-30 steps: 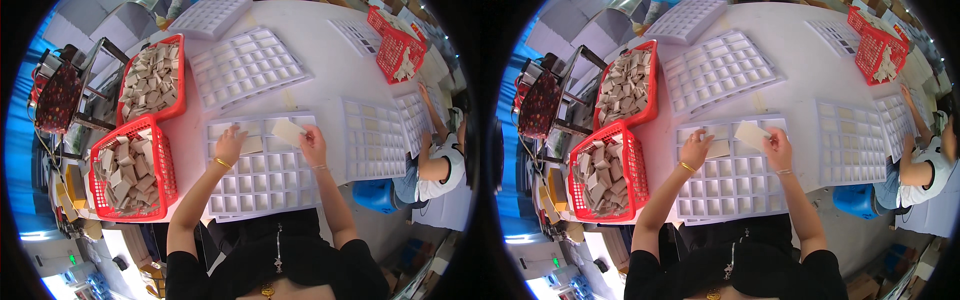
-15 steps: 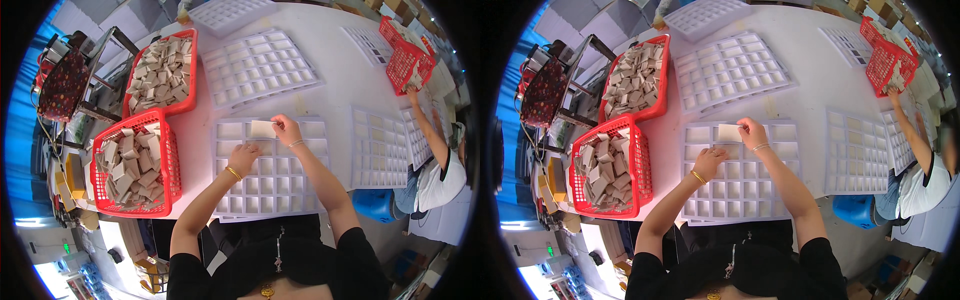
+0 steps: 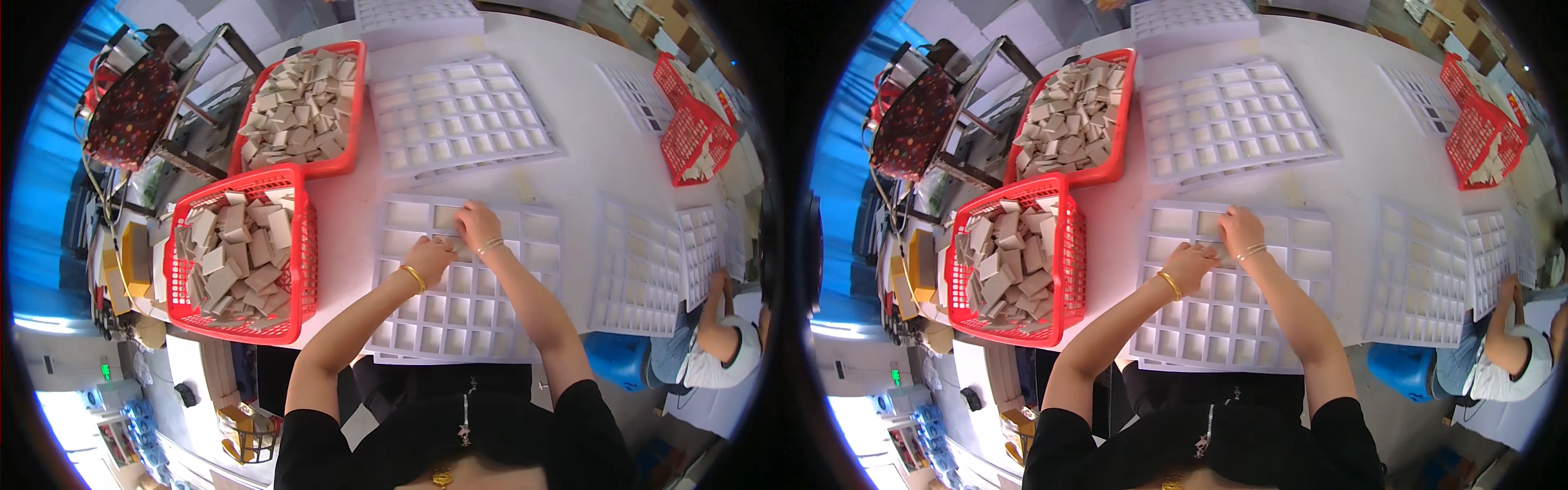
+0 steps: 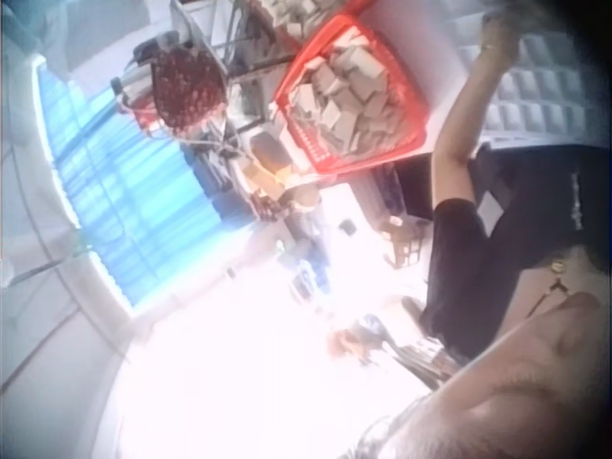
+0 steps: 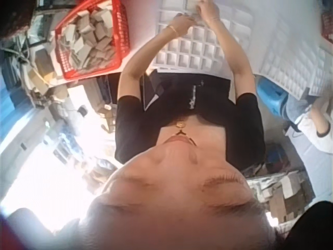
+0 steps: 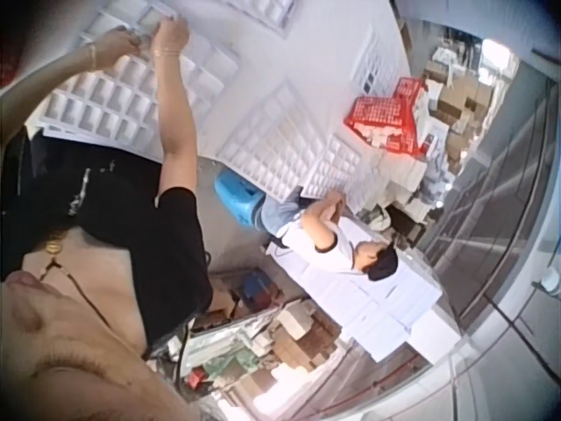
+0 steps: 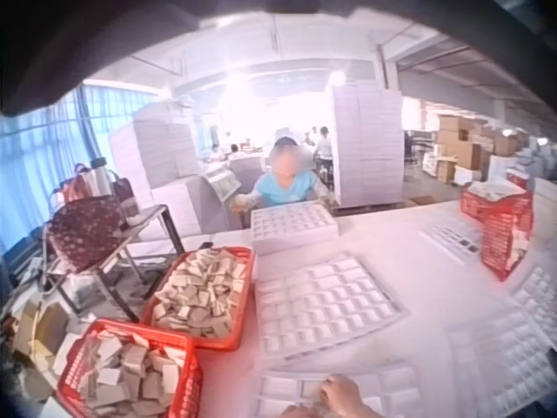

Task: The person places small rectangular items from red baskets into the compartments of white plastic trays. The person repeatedly picks up items and arranges them into the grid slots, filling the trays systematically.

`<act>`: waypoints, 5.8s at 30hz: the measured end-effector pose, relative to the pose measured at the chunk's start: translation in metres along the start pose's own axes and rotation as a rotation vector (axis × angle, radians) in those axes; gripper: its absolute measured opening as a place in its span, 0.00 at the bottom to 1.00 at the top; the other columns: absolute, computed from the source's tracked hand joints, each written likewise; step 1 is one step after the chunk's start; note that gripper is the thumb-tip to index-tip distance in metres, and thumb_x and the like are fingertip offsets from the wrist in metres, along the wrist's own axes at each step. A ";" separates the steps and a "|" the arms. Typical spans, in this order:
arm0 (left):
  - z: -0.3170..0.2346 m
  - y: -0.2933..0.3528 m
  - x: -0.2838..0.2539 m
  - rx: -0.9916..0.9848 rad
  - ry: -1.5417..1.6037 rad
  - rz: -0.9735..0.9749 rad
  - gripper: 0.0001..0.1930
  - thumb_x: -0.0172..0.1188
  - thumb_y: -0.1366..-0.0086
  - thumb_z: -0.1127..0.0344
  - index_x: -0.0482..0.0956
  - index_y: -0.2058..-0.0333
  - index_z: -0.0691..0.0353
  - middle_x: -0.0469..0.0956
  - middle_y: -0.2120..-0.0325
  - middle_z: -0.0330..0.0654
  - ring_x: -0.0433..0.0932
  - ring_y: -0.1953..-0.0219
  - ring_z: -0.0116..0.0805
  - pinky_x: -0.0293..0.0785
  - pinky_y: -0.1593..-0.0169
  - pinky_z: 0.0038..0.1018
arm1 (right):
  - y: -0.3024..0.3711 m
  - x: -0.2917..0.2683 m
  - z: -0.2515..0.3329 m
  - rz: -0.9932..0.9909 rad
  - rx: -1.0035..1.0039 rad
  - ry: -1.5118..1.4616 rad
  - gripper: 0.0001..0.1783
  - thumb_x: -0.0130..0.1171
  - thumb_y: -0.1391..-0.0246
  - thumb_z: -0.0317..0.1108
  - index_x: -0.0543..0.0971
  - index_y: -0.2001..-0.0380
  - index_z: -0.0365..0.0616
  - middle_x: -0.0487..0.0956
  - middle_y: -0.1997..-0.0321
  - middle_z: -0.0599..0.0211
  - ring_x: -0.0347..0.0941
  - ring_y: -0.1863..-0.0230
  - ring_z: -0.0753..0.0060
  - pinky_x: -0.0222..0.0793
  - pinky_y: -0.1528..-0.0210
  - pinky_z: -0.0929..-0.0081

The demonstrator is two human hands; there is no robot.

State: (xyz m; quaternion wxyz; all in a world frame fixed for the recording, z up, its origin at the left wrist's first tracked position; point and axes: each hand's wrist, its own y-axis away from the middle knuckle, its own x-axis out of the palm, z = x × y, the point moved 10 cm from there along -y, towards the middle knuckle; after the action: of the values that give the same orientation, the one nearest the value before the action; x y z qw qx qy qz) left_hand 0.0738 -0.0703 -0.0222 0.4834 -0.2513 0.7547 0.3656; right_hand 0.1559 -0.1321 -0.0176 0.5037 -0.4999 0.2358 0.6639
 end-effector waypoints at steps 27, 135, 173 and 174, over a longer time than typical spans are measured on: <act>0.464 0.108 -0.142 -1.174 -0.096 -0.113 0.58 0.69 0.64 0.33 0.58 0.39 0.64 0.65 0.42 0.52 0.68 0.43 0.48 0.65 0.41 0.38 | 0.014 -0.005 0.040 0.000 -0.092 0.149 0.20 0.60 0.64 0.26 0.78 0.61 0.45 0.73 0.62 0.61 0.71 0.64 0.61 0.70 0.68 0.68; 0.212 0.045 -0.216 -0.357 0.326 -1.331 0.13 0.52 0.44 0.77 0.74 0.59 0.61 0.74 0.66 0.44 0.72 0.67 0.39 0.71 0.64 0.30 | 0.085 -0.050 -0.020 -0.249 0.485 -1.277 0.11 0.55 0.43 0.29 0.70 0.58 0.38 0.72 0.65 0.67 0.69 0.77 0.83 0.64 0.81 0.86; 0.010 0.111 0.031 -0.193 0.882 -0.406 0.13 0.53 0.43 0.79 0.76 0.60 0.59 0.73 0.68 0.43 0.75 0.70 0.36 0.73 0.68 0.28 | 0.155 -0.032 0.071 0.009 -0.146 -0.223 0.14 0.63 0.62 0.27 0.76 0.67 0.49 0.69 0.63 0.66 0.68 0.60 0.62 0.64 0.65 0.65; 0.007 0.107 0.033 -0.194 0.834 -0.387 0.12 0.53 0.43 0.78 0.76 0.61 0.59 0.73 0.68 0.44 0.75 0.69 0.39 0.73 0.68 0.30 | 0.155 -0.034 0.073 0.001 -0.139 -0.204 0.14 0.63 0.62 0.27 0.76 0.67 0.49 0.69 0.62 0.66 0.68 0.60 0.62 0.64 0.64 0.66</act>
State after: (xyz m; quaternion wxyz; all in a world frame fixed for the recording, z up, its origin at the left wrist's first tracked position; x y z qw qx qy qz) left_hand -0.0144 -0.0004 -0.0211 0.1724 -0.5569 0.7861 0.2051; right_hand -0.0159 -0.1469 0.0121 0.4889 -0.4634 0.1368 0.7263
